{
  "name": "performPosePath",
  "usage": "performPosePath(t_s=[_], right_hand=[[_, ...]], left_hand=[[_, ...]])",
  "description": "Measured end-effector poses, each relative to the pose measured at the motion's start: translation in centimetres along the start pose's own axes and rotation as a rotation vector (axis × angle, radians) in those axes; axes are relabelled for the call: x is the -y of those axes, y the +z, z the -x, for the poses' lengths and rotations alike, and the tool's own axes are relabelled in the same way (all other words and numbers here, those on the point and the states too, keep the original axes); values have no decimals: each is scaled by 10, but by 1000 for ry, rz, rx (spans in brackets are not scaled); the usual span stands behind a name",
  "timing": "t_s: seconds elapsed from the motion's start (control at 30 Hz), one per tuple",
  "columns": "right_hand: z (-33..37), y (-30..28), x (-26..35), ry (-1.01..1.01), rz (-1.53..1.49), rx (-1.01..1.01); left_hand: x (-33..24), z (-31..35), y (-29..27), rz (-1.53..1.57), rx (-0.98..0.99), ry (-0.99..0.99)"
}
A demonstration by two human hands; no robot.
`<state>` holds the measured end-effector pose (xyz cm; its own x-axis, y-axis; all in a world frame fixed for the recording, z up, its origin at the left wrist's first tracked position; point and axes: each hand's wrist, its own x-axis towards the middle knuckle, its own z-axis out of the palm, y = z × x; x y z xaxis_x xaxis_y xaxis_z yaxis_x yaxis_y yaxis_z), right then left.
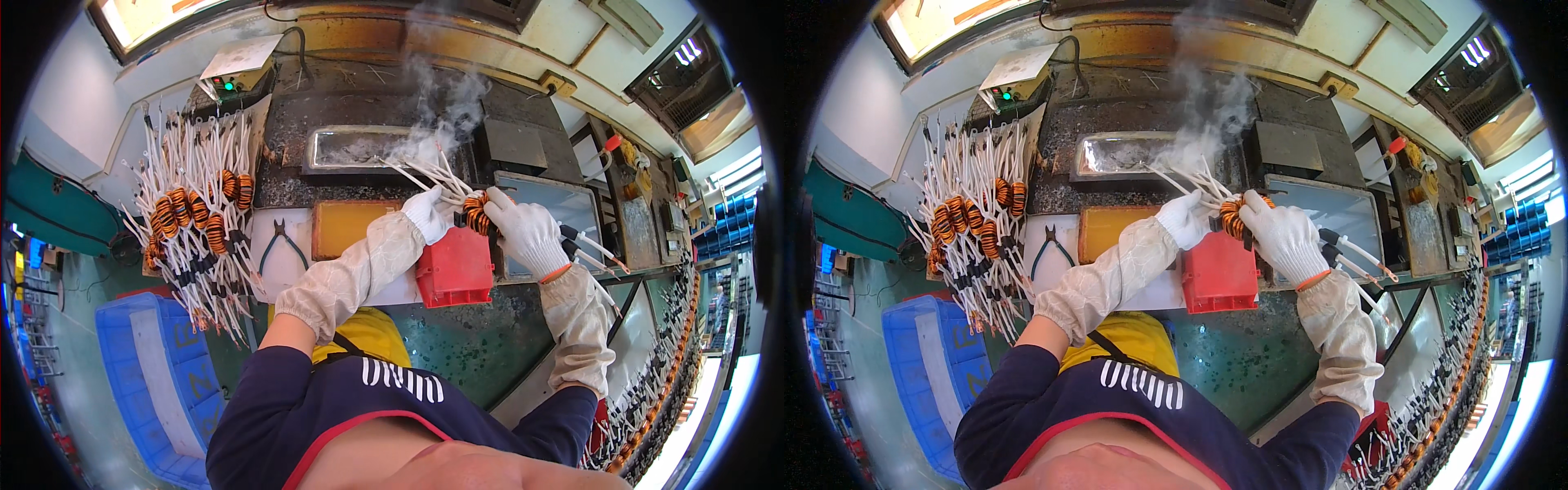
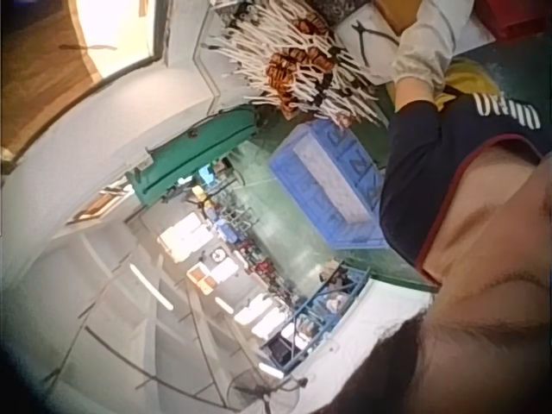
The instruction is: The person repeatedly picks up bundles of white wires with orange coils, dips the coil ends into a rectangular container of yellow liquid, and places them into a red plastic bin. The process is repeated for multiple bundles throughout the clip.
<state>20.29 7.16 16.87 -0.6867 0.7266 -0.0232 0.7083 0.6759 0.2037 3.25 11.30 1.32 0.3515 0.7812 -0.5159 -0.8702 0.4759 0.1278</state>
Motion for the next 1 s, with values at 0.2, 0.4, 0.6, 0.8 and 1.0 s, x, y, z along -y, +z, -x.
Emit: performPosePath(t_s=[0.2,0.4,0.6,0.8,1.0], right_hand=[[13,5,0,45,4,11],[26,2,3,54,14,-43],[40,2,11,120,-28,-95],[57,28,19,270,-348,-326],[45,65,24,685,-1658,-322]], left_hand=[[8,4,2,-37,20,-20],[17,8,3,-25,80,-37],[23,12,-4,36,188,-43],[10,63,24,-31,261,-35],[-10,98,21,-184,222,107]])
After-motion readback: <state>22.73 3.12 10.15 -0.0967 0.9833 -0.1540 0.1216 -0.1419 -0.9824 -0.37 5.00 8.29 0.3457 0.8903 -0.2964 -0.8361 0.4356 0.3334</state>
